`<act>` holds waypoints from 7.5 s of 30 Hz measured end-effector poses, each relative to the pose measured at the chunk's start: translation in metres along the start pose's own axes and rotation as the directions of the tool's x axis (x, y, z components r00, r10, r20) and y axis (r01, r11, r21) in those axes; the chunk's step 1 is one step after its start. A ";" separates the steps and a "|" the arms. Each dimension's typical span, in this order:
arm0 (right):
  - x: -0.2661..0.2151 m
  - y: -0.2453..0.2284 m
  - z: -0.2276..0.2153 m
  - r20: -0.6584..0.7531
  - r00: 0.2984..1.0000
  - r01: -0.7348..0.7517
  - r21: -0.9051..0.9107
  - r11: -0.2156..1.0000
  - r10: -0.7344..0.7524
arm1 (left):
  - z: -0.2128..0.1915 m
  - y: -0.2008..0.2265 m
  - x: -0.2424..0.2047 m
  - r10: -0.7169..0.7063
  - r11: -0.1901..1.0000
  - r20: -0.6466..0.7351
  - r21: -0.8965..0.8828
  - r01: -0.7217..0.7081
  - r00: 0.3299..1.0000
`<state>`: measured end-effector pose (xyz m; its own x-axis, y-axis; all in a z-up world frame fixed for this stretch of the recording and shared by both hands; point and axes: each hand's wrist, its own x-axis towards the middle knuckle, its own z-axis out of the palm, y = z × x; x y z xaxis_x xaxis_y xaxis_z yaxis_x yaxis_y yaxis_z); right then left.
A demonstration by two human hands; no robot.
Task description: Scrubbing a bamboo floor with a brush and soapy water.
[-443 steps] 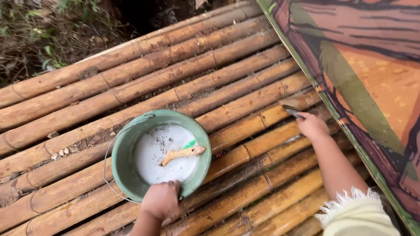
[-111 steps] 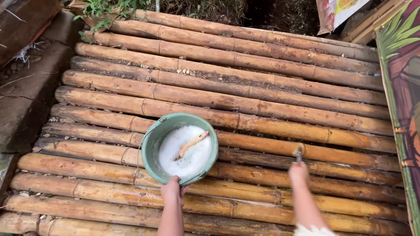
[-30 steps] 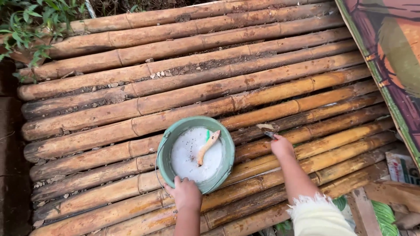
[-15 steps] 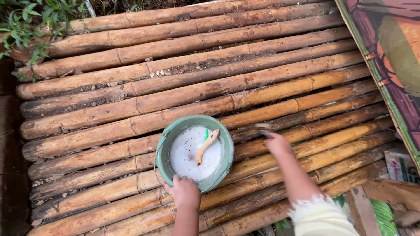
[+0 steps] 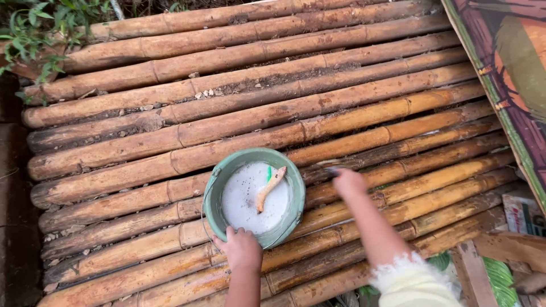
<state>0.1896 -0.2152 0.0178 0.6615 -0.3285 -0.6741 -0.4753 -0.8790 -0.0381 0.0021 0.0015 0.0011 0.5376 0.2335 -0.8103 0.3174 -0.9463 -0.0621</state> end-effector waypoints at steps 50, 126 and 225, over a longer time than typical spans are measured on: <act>0.027 0.035 -0.001 0.136 0.980 0.140 0.021 0.990 -0.142 | 0.004 -0.002 -0.002 -0.008 0.999 0.041 0.033 0.007 0.999; -0.176 -0.049 -0.084 0.281 0.848 0.464 0.015 0.886 -0.449 | 0.011 0.005 0.003 -0.042 0.999 -0.072 -0.012 0.041 0.997; 0.067 0.157 0.032 -0.144 0.963 0.194 -0.207 0.959 -0.226 | 0.077 0.003 0.036 -0.019 0.998 -0.663 -0.053 -0.021 0.749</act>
<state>0.1410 -0.3642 -0.0567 0.8285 -0.1676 -0.5343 -0.2071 -0.9782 -0.0144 -0.0384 -0.0100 -0.0730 0.9140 0.3413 -0.2192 0.3468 -0.9378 -0.0140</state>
